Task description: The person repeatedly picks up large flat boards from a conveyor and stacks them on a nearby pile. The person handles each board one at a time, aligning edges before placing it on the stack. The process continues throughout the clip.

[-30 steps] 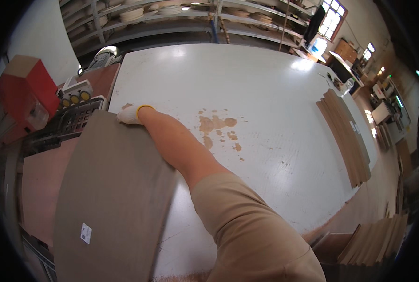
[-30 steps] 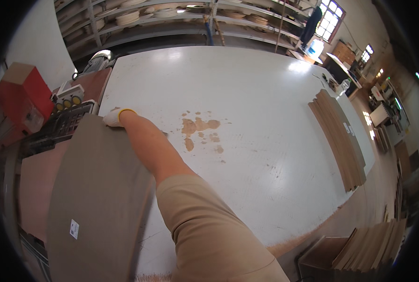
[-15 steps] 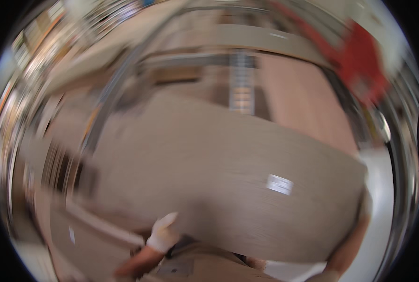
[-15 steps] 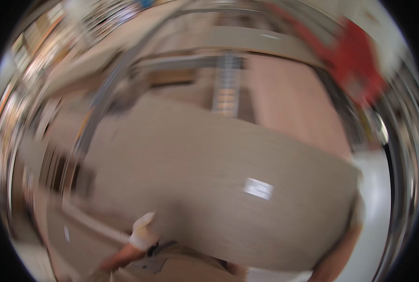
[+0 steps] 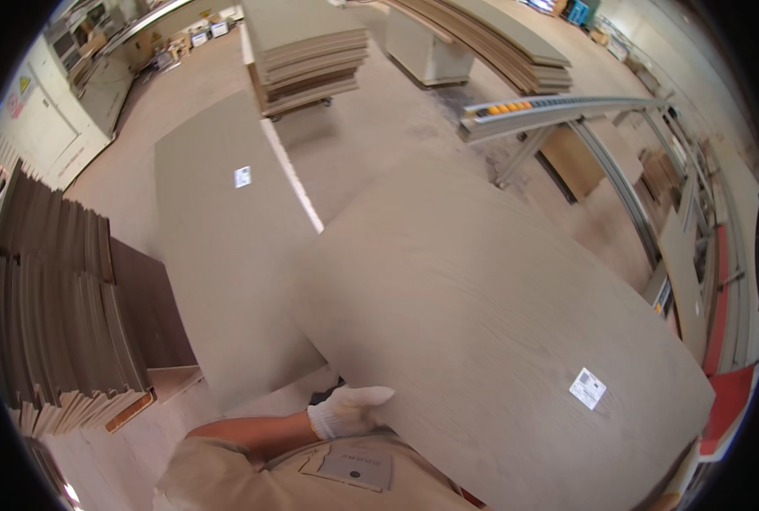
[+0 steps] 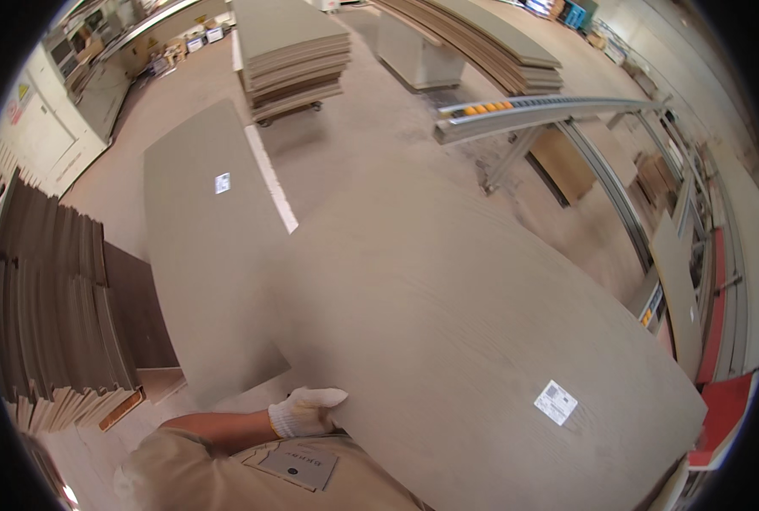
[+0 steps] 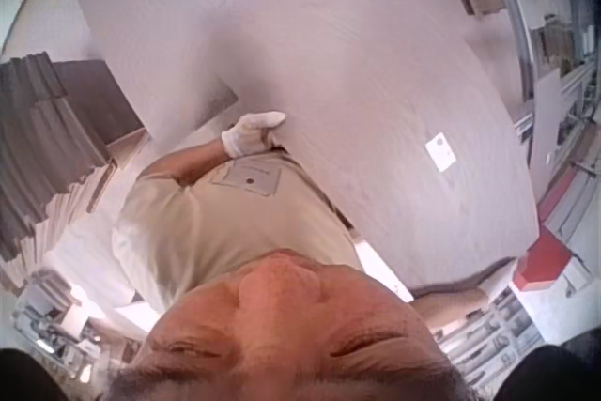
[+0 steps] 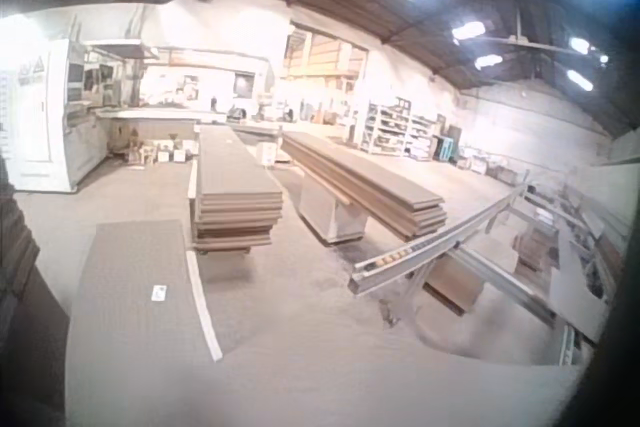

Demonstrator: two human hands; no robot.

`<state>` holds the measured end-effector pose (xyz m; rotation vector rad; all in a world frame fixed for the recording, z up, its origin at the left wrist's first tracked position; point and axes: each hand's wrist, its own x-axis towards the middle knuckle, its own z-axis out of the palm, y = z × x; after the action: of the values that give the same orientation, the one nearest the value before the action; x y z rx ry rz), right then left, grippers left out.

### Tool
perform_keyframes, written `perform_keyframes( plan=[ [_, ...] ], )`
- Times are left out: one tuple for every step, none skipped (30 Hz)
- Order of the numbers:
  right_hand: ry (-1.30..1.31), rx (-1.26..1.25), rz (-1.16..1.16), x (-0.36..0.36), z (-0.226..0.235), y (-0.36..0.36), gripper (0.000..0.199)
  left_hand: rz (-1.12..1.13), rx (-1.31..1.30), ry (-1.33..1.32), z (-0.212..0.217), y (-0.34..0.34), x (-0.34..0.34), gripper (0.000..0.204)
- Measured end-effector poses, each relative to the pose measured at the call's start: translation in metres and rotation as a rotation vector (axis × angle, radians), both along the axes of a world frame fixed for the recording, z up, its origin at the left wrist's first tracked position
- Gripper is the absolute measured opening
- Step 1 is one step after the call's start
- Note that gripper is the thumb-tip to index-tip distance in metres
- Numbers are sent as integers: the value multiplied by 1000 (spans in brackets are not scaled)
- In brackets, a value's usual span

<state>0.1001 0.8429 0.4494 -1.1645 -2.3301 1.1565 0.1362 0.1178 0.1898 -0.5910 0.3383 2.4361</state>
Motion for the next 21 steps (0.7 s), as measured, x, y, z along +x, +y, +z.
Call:
perform_keyframes(
  plan=[
    [4,-21,46,-16,-7,-21,62,27,33,-13,5,-20,3,50],
    [-6,-40,106,-43,-13,-42,62,79,64,-34,13,-39,10,51],
    [9,-43,158,-65,-19,-63,63,196,51,8,-4,-43,12,51],
    [24,-44,202,-81,-30,-85,63,309,33,43,-33,-51,16,50],
    [55,-16,233,-95,-46,-106,62,413,1,77,-50,-67,17,50],
    [81,10,275,-117,-63,-129,60,507,24,50,-61,-78,17,49],
    [112,37,299,-138,-93,-152,59,587,45,27,-68,-92,12,48],
    [141,54,322,-154,-127,-172,58,664,56,4,-63,-111,9,47],
    [170,13,413,-166,-163,-171,54,664,86,-12,-49,-125,3,45],
    [201,-20,501,-175,-188,-163,50,727,39,-18,-55,-134,-2,44],
    [108,3,500,-189,-204,-191,46,816,-26,-24,-64,-146,-4,44],
    [22,29,497,-199,-212,-238,43,904,-88,-24,-71,-157,-8,44],
    [26,9,447,-202,-218,-279,41,957,-140,-38,-72,-170,-13,44],
    [26,-9,392,-205,-225,-304,40,1014,-173,-39,-75,-181,-20,43],
    [16,-61,415,-211,-238,-307,39,1064,-200,-40,-80,-190,-32,43],
    [-4,-116,437,-215,-254,-312,39,1112,-234,-51,-85,-200,-41,43],
    [64,-182,443,-220,-269,-330,34,1140,-263,-39,-87,-214,-48,44],
    [132,-244,453,-222,-279,-360,29,1172,-288,-28,-88,-229,-56,46],
    [133,-310,463,-223,-287,-385,27,1208,-310,-22,-91,-242,-61,48],
    [137,-373,472,-223,-293,-407,26,1232,-359,-7,-96,-253,-68,51],
    [154,-475,458,-225,-302,-424,23,1251,-407,14,-102,-263,-78,55]
  ],
)
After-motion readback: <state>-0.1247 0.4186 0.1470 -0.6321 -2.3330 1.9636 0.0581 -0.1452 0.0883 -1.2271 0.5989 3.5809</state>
